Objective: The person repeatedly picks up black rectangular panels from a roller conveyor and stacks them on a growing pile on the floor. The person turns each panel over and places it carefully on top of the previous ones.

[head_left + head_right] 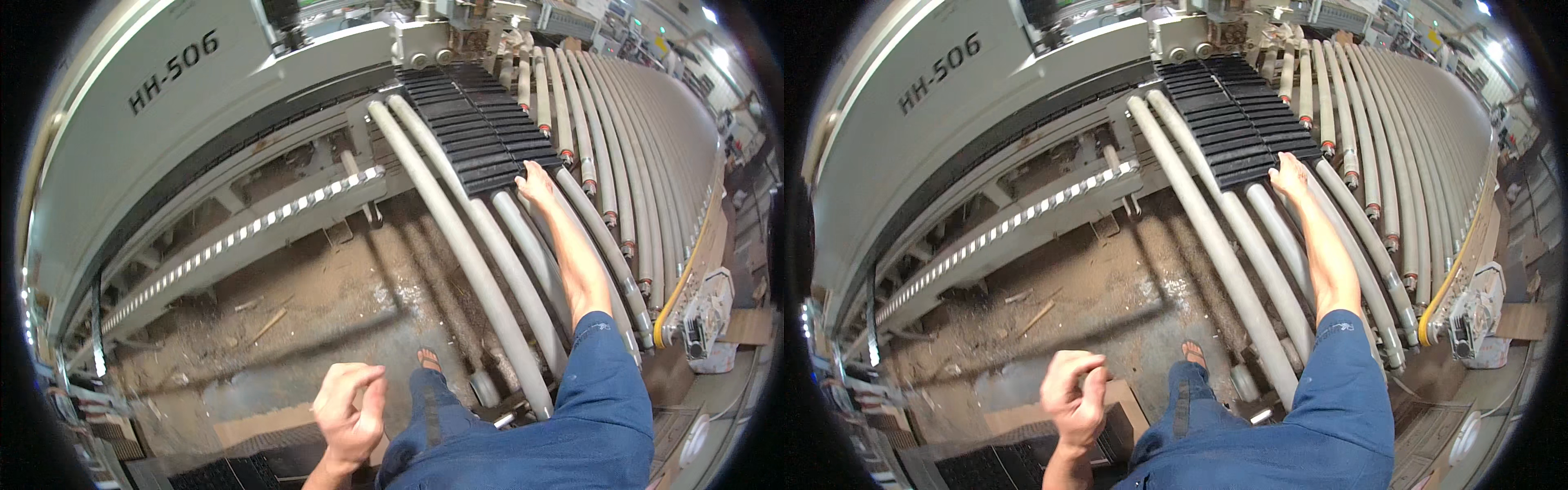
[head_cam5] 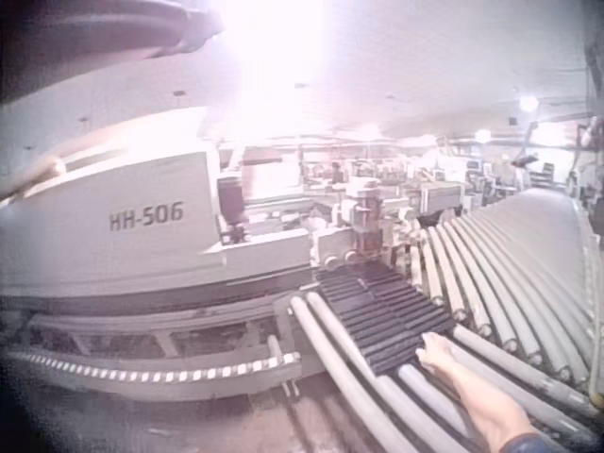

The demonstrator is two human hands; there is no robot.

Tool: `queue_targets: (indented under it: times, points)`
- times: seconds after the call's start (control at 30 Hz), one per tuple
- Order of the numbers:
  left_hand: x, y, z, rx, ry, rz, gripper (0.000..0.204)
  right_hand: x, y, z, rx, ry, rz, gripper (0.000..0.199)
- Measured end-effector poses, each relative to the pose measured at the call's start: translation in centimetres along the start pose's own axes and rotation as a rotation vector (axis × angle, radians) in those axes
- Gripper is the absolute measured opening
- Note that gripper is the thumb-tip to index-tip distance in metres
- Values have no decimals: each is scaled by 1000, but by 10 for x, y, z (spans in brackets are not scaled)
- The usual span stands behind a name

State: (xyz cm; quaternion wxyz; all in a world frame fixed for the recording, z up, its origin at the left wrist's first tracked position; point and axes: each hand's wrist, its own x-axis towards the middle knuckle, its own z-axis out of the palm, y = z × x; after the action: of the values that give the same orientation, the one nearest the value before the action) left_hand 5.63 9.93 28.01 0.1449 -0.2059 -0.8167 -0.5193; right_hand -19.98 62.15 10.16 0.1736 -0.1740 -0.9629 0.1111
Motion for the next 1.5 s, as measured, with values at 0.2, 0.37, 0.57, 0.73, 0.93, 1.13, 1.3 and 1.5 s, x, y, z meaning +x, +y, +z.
queue_targets:
  times: [0.2,0.37,0.57,0.73,0.93,1.13,1.3,1.5]
  points:
    - [5,-121,79,-199,-149,-682,16,6,-9,30,203,130,-476,36]
    - [23,-165,125,-223,-347,-826,26,-13,-11,20,279,186,-420,31]
    - [57,-200,197,-652,-221,-946,61,-60,-42,-20,378,-171,-455,25]
    - [60,-210,214,-1076,-174,-1180,60,-34,-6,-44,387,-96,-222,31]
    - [66,-192,207,-1016,-286,-1125,48,41,76,-5,-168,-53,-214,62]
    - [72,-185,201,-887,-139,-901,70,56,68,-11,-185,-121,-263,45]
    - [70,-190,183,-946,-262,-852,76,11,41,-62,-167,-23,-480,42]
    - [36,-164,170,-948,-336,-845,77,-86,-12,-158,-84,142,-562,40]
